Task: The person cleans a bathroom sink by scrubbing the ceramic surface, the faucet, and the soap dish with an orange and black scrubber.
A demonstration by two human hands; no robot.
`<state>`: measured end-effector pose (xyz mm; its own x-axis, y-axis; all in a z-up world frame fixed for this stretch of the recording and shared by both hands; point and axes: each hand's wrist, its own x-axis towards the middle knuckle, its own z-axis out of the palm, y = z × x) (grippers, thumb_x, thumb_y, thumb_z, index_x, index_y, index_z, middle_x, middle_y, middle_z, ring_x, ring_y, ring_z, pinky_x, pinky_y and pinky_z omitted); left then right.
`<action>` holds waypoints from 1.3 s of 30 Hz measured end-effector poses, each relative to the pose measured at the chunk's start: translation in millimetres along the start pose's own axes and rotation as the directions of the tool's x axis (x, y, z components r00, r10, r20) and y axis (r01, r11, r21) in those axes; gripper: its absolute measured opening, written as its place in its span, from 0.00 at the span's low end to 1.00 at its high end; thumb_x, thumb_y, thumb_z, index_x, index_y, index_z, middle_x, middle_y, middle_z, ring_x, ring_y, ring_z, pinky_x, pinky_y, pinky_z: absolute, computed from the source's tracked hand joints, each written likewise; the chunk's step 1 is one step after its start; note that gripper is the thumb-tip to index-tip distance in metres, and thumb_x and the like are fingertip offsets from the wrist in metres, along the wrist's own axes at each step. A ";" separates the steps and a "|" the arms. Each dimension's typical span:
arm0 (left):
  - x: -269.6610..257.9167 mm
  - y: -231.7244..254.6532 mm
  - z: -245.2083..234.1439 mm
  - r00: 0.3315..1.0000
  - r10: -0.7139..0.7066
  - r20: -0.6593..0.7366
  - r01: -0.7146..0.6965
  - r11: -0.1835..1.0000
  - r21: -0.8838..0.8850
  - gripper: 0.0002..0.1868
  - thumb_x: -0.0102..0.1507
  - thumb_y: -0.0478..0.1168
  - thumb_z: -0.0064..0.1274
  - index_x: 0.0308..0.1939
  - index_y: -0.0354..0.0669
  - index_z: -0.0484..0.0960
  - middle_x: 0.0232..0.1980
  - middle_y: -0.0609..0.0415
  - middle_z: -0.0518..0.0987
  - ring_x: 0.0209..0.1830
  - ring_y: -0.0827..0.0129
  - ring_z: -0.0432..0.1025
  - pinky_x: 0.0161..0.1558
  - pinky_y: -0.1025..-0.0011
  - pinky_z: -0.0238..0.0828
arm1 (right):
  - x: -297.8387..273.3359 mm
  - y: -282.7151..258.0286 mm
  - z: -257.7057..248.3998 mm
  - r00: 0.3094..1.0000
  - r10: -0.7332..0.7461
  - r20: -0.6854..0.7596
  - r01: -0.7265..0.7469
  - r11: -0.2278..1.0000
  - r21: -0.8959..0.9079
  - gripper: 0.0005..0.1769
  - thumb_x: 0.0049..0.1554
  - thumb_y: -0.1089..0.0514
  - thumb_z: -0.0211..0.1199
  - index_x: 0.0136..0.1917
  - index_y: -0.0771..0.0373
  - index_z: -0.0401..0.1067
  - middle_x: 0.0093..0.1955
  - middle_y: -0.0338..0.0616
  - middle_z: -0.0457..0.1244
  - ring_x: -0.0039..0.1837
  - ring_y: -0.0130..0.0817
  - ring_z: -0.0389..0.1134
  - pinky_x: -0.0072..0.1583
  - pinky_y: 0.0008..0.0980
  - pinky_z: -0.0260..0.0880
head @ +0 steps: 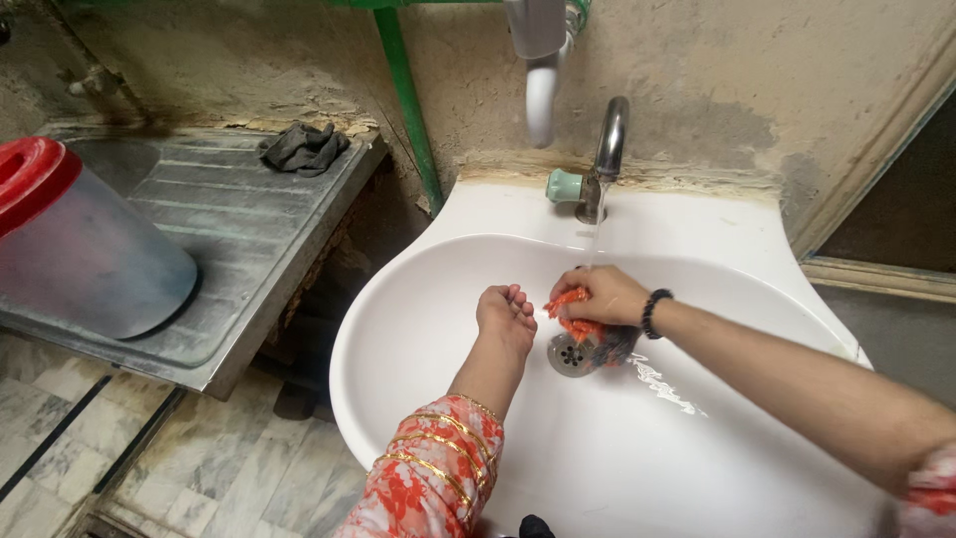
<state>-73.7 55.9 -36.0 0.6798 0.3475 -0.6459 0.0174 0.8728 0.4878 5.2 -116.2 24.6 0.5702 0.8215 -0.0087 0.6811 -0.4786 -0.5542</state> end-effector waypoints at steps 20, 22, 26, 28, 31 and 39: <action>19.3 -42.3 30.2 0.961 -0.207 0.182 0.177 0.970 0.167 0.18 0.71 0.47 0.32 0.40 0.43 0.76 0.35 0.55 0.80 0.31 0.68 0.74 0.33 0.73 0.69 | -1.0 -21.9 -24.8 0.918 0.316 0.238 -0.323 0.251 0.912 0.22 0.66 0.44 0.50 0.33 0.55 0.59 0.23 0.26 0.46 0.22 0.20 0.41 0.25 0.26 0.39; 40.0 -59.9 36.6 0.928 -0.173 0.330 0.147 0.984 0.104 0.14 0.71 0.45 0.34 0.37 0.46 0.72 0.33 0.55 0.76 0.29 0.67 0.71 0.33 0.71 0.72 | -2.6 -25.2 -30.5 0.922 0.327 0.205 -0.324 0.366 0.872 0.16 0.65 0.49 0.51 0.38 0.57 0.66 0.27 0.27 0.54 0.27 0.19 0.50 0.29 0.24 0.49; 67.7 -80.0 49.4 0.757 -0.092 0.647 0.110 0.994 0.012 0.15 0.73 0.46 0.37 0.37 0.45 0.75 0.29 0.57 0.73 0.25 0.70 0.68 0.29 0.72 0.73 | 0.3 -25.1 -31.2 0.942 0.300 0.153 -0.270 0.401 0.875 0.20 0.67 0.43 0.53 0.40 0.58 0.67 0.27 0.30 0.51 0.26 0.24 0.45 0.27 0.27 0.44; 60.8 -81.1 62.3 0.843 -0.160 0.513 0.169 0.985 0.030 0.15 0.73 0.44 0.36 0.39 0.41 0.74 0.31 0.54 0.75 0.27 0.69 0.70 0.33 0.72 0.75 | 14.6 -22.2 -31.0 0.912 0.411 -0.018 -0.263 0.615 0.743 0.21 0.68 0.45 0.53 0.42 0.64 0.68 0.30 0.36 0.55 0.30 0.28 0.51 0.33 0.32 0.53; 41.7 -73.9 79.7 0.904 -0.196 0.380 0.188 0.980 0.059 0.13 0.74 0.42 0.38 0.42 0.38 0.74 0.33 0.53 0.77 0.28 0.69 0.72 0.36 0.71 0.76 | 34.4 -15.4 -40.9 0.890 0.268 -0.369 -0.176 0.948 0.264 0.17 0.67 0.50 0.53 0.50 0.68 0.67 0.36 0.43 0.59 0.37 0.34 0.60 0.43 0.41 0.65; 15.2 -54.4 95.9 0.927 -0.159 0.339 0.043 0.945 0.324 0.17 0.71 0.53 0.41 0.31 0.49 0.70 0.21 0.63 0.64 0.15 0.76 0.55 0.17 0.75 0.50 | 98.8 -11.2 -64.8 0.895 0.258 -0.363 -0.134 0.933 0.333 0.15 0.68 0.56 0.47 0.56 0.73 0.63 0.57 0.65 0.65 0.53 0.49 0.70 0.53 0.48 0.74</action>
<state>6.0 -19.2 -16.1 0.8760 0.0676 -0.4775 0.2836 0.7285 0.6235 83.6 -49.8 83.8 0.8531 0.4992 0.1516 0.4063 -0.4535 -0.7932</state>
